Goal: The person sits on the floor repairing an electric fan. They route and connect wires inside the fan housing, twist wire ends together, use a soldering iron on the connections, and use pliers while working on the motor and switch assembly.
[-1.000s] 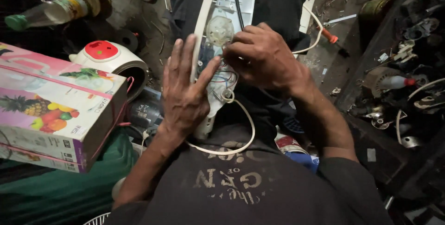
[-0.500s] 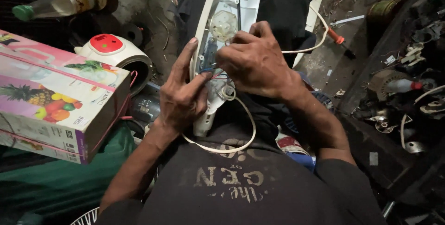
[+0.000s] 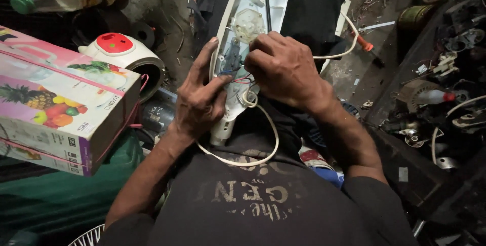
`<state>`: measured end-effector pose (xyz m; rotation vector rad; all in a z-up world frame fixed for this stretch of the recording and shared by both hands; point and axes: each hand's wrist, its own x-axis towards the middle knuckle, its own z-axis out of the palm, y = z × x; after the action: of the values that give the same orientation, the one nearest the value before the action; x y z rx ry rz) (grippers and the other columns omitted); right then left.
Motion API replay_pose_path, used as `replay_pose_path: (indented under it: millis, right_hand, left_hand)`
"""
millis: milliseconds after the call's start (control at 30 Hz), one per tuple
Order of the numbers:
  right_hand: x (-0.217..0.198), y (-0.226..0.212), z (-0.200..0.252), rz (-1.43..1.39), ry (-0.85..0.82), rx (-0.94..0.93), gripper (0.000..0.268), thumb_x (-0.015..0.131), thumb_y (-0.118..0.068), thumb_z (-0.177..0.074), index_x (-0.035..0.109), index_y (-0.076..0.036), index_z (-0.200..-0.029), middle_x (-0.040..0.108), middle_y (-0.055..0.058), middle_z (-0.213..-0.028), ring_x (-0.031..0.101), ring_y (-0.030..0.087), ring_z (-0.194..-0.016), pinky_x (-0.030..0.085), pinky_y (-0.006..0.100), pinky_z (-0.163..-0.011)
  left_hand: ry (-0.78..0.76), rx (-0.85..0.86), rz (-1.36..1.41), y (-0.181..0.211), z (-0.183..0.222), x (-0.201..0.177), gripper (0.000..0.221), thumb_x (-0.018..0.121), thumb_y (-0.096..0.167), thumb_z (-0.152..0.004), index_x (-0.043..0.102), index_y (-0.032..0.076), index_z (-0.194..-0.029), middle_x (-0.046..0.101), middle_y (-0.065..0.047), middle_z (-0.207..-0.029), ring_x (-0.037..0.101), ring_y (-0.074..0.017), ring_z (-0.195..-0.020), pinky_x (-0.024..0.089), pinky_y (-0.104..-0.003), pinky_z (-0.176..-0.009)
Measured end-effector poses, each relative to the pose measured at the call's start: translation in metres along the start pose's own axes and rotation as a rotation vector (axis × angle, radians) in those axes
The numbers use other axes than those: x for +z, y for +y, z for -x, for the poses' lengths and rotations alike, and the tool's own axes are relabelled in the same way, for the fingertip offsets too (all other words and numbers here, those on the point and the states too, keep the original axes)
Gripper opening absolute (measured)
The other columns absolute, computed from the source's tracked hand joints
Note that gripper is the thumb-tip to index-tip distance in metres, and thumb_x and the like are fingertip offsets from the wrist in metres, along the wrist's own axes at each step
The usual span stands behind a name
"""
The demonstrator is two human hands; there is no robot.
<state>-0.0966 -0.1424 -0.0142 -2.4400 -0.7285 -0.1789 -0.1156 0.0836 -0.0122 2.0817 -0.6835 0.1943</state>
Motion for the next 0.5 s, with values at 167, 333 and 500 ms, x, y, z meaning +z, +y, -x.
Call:
replay_pose_path:
  millis: [167, 333, 500]
  right_hand:
    - [-0.0015, -0.0032, 0.0001, 0.004, 0.028, 0.003, 0.009, 0.075, -0.01, -0.091, 0.07, -0.015, -0.096, 0.059, 0.004, -0.087, 0.063, 0.028, -0.077, 0.049, 0.038, -0.058]
    - [-0.0051, -0.0022, -0.001, 0.011, 0.008, -0.043, 0.008, 0.074, -0.01, -0.091, 0.069, -0.016, -0.091, 0.059, 0.002, -0.086, 0.062, 0.027, -0.077, 0.046, 0.038, -0.058]
    - [-0.0041, -0.0039, -0.0053, 0.058, 0.032, -0.096, 0.007, 0.072, -0.011, -0.09, 0.068, -0.014, -0.087, 0.059, 0.004, -0.083, 0.061, 0.028, -0.075, 0.044, 0.038, -0.058]
  left_hand:
    - [-0.005, -0.022, -0.004, 0.0003, 0.0022, 0.0012, 0.015, 0.06, -0.004, -0.091, 0.074, 0.003, -0.092, 0.049, -0.024, -0.152, 0.058, -0.0428, -0.136, 0.053, -0.047, -0.109]
    - [-0.01, -0.025, -0.003, 0.003, 0.0004, -0.0001, 0.015, 0.06, -0.004, -0.09, 0.074, 0.002, -0.093, 0.049, -0.024, -0.152, 0.057, -0.0431, -0.137, 0.052, -0.049, -0.109]
    - [0.004, -0.014, -0.026, 0.0013, 0.0006, 0.0016, 0.015, 0.06, -0.004, -0.09, 0.074, 0.003, -0.09, 0.051, -0.023, -0.151, 0.058, -0.0423, -0.136, 0.054, -0.048, -0.108]
